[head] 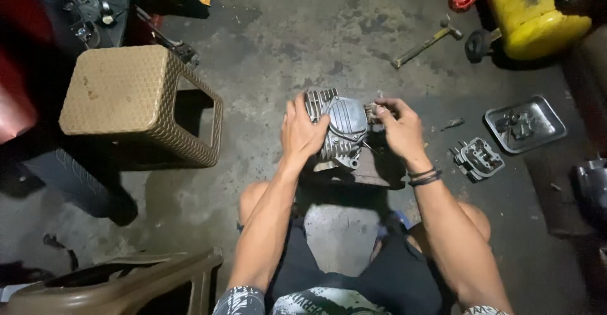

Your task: The person sits on the floor and works on a metallic engine cylinder head, using a wrench to tighten bolts on the component. They rotate the part to access different sides and continue tightening the fasteners.

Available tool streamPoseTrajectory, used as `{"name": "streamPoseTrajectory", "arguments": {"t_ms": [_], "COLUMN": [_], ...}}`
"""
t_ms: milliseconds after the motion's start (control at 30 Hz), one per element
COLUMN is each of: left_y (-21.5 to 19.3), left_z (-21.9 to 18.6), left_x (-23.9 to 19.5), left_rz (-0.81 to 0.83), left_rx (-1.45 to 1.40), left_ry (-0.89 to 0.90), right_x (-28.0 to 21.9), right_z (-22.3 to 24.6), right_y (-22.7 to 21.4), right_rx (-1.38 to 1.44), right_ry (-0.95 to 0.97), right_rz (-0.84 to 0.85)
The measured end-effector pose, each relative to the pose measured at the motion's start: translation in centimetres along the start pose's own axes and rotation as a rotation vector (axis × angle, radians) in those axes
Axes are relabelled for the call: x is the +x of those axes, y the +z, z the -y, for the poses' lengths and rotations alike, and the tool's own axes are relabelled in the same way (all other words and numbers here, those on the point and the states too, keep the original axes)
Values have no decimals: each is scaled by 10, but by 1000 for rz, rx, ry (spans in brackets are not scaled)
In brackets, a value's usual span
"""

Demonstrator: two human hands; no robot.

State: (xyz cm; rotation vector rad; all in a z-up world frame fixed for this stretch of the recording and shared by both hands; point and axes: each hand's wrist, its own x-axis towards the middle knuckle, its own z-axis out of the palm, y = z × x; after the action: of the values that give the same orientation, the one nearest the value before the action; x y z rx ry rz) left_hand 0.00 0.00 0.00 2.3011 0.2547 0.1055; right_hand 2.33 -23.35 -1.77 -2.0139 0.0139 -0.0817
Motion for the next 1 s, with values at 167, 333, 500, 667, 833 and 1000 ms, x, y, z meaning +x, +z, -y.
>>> {"name": "streamPoseTrajectory", "arguments": {"t_ms": [167,333,500,667,833,1000], "left_y": [-10,-22,-10,-19,-37,-51], "left_z": [10,26,41,33,19,-6], "left_x": [-9,-14,-22,-38,-49,-62], "left_rz": [-35,-25,-43,-29,29,217], "left_rx": [-122,-217,-233,-217,-113,-84], "left_ry": [5,21,137,214,119,-119], "right_x": [4,2,-3,-13,-16,-23], "right_z": [-10,6,22,31,7,-2], "right_y": [29,44,49,55,59,61], "right_rx": [-30,13,164,281,383,570], "right_ry": [86,103,200,208,212,232], "right_rz": [83,148,187,129,39,-22]}}
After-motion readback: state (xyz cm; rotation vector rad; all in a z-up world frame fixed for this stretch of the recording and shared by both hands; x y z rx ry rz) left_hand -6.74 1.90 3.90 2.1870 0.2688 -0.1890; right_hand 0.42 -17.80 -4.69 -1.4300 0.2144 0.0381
